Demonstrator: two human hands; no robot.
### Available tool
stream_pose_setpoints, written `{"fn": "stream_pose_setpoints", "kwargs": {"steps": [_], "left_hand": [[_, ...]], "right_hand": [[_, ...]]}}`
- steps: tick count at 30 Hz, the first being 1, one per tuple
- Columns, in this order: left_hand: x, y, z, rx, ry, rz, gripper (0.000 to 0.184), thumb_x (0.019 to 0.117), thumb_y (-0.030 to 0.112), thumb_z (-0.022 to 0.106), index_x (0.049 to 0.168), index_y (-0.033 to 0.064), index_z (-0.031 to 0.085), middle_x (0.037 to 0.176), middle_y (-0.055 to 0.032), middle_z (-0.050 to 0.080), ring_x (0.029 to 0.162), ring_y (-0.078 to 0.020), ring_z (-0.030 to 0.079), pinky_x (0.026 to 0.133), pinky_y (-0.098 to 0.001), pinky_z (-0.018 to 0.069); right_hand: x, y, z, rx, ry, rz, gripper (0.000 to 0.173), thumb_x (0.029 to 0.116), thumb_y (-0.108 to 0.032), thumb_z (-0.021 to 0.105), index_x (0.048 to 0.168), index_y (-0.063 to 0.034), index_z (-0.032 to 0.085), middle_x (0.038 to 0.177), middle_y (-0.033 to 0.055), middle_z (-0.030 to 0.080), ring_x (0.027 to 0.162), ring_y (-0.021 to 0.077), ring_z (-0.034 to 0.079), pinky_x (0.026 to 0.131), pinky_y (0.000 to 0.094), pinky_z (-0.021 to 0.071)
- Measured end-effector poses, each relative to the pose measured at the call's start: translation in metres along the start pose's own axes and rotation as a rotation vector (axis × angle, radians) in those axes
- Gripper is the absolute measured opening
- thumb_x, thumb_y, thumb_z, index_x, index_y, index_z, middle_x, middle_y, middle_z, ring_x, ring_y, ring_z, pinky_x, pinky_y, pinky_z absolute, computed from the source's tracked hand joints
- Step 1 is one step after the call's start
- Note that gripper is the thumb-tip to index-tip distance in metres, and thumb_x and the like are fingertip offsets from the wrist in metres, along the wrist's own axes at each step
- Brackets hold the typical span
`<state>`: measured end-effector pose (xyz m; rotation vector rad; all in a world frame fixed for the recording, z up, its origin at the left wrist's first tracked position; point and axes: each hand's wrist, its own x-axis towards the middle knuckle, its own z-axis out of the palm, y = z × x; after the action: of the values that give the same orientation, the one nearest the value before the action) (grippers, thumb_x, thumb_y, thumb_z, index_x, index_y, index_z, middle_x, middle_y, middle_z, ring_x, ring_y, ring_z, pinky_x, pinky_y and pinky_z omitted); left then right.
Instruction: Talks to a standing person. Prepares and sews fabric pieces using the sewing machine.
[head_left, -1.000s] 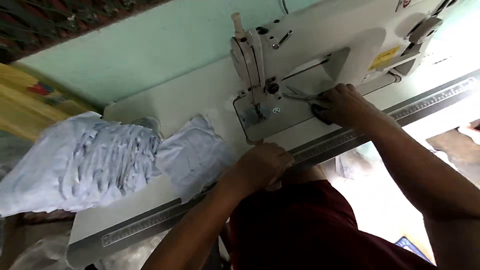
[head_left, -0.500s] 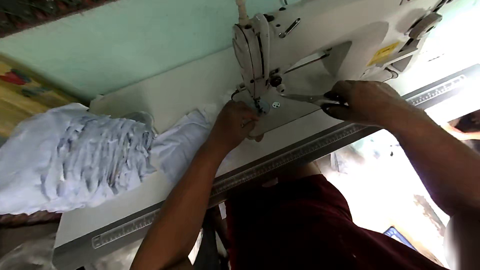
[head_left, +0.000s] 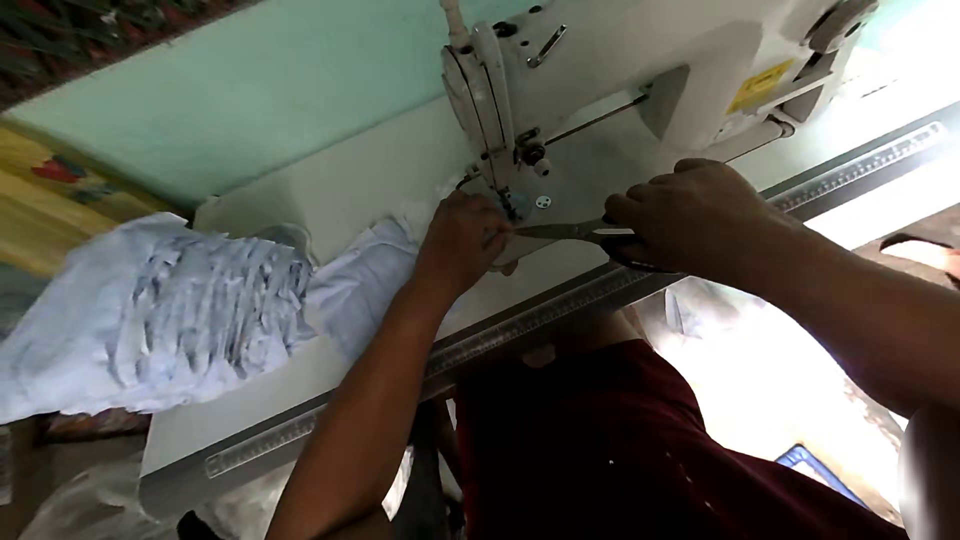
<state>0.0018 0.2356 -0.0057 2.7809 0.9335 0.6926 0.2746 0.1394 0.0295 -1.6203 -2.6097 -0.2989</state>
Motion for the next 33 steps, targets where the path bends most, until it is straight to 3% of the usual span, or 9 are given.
{"fn": "stream_pose_setpoints", "kwargs": {"steps": [4,9,12,14,17,19,22,26,33], "left_hand": [[0.005,-0.002,-0.001,-0.023,-0.029,-0.130,0.013,0.0957,0.013,0.069,0.099,0.0036,0.077,0.110,-0.0178,0.071,0.109,-0.0374,0.064,0.095,-0.0526,0.0500],[0.021,-0.018,0.006,-0.072,-0.113,-0.427,0.018,0.0983,0.015,0.068,0.105,-0.0001,0.075,0.111,-0.0206,0.070,0.107,-0.0347,0.066,0.097,-0.0535,0.0501],[0.032,-0.026,0.013,-0.101,-0.163,-0.512,0.021,0.0997,0.017,0.066,0.110,0.0008,0.075,0.117,-0.0196,0.071,0.115,-0.0344,0.065,0.103,-0.0535,0.0467],[0.034,-0.033,0.021,-0.122,-0.158,-0.515,0.021,0.0992,0.018,0.066,0.111,0.0018,0.075,0.120,-0.0181,0.070,0.118,-0.0336,0.064,0.104,-0.0538,0.0467],[0.036,-0.038,0.030,-0.166,-0.144,-0.592,0.021,0.0976,0.022,0.068,0.109,0.0065,0.076,0.122,-0.0158,0.069,0.120,-0.0362,0.061,0.103,-0.0607,0.0440],[0.036,-0.037,0.033,-0.215,-0.104,-0.647,0.019,0.0952,0.024,0.072,0.105,0.0090,0.077,0.119,-0.0142,0.071,0.119,-0.0373,0.060,0.101,-0.0631,0.0428],[0.034,-0.037,0.037,-0.270,-0.063,-0.680,0.017,0.0946,0.023,0.073,0.105,0.0116,0.077,0.120,-0.0118,0.070,0.124,-0.0357,0.057,0.106,-0.0626,0.0375],[0.033,-0.038,0.036,-0.277,-0.053,-0.670,0.017,0.0950,0.025,0.072,0.105,0.0123,0.078,0.123,-0.0116,0.069,0.123,-0.0350,0.058,0.105,-0.0619,0.0394],[0.033,-0.039,0.035,-0.282,-0.064,-0.661,0.017,0.0969,0.026,0.069,0.106,0.0136,0.078,0.126,-0.0102,0.068,0.127,-0.0350,0.054,0.106,-0.0624,0.0360]], "right_hand": [[0.001,0.014,0.007,0.036,-0.105,0.126,0.029,0.0878,-0.024,0.080,0.099,-0.0009,0.066,0.079,0.0191,0.066,0.075,0.0410,0.068,0.068,0.0570,0.0497],[0.018,0.063,0.040,0.179,-0.160,0.518,0.039,0.0981,-0.029,0.070,0.117,0.0050,0.066,0.111,0.0331,0.067,0.104,0.0558,0.064,0.084,0.0732,0.0470],[0.024,0.087,0.062,0.288,-0.055,0.588,0.039,0.0989,-0.020,0.068,0.128,0.0057,0.063,0.128,0.0355,0.059,0.121,0.0586,0.055,0.093,0.0759,0.0442],[0.032,0.082,0.065,0.297,0.070,0.532,0.031,0.0977,-0.013,0.066,0.123,0.0052,0.067,0.129,0.0340,0.059,0.127,0.0567,0.050,0.098,0.0726,0.0410],[0.061,0.054,0.074,0.467,0.234,0.370,0.023,0.0961,-0.010,0.067,0.115,0.0008,0.072,0.123,0.0271,0.065,0.121,0.0484,0.058,0.102,0.0637,0.0460],[0.087,0.031,0.083,0.637,0.267,0.271,0.019,0.0959,-0.010,0.068,0.112,-0.0002,0.074,0.113,0.0226,0.070,0.108,0.0390,0.067,0.095,0.0561,0.0537],[0.123,0.003,0.088,0.880,0.129,0.347,0.019,0.0976,-0.013,0.067,0.111,-0.0004,0.072,0.109,0.0173,0.071,0.100,0.0281,0.069,0.093,0.0478,0.0552],[0.140,-0.011,0.097,0.965,0.022,0.461,0.020,0.0965,-0.016,0.071,0.109,-0.0007,0.072,0.105,0.0145,0.071,0.096,0.0231,0.068,0.090,0.0446,0.0550],[0.136,-0.011,0.103,0.995,0.085,0.385,0.013,0.0958,-0.012,0.070,0.105,-0.0032,0.075,0.100,0.0102,0.072,0.089,0.0149,0.067,0.084,0.0369,0.0558]]}}
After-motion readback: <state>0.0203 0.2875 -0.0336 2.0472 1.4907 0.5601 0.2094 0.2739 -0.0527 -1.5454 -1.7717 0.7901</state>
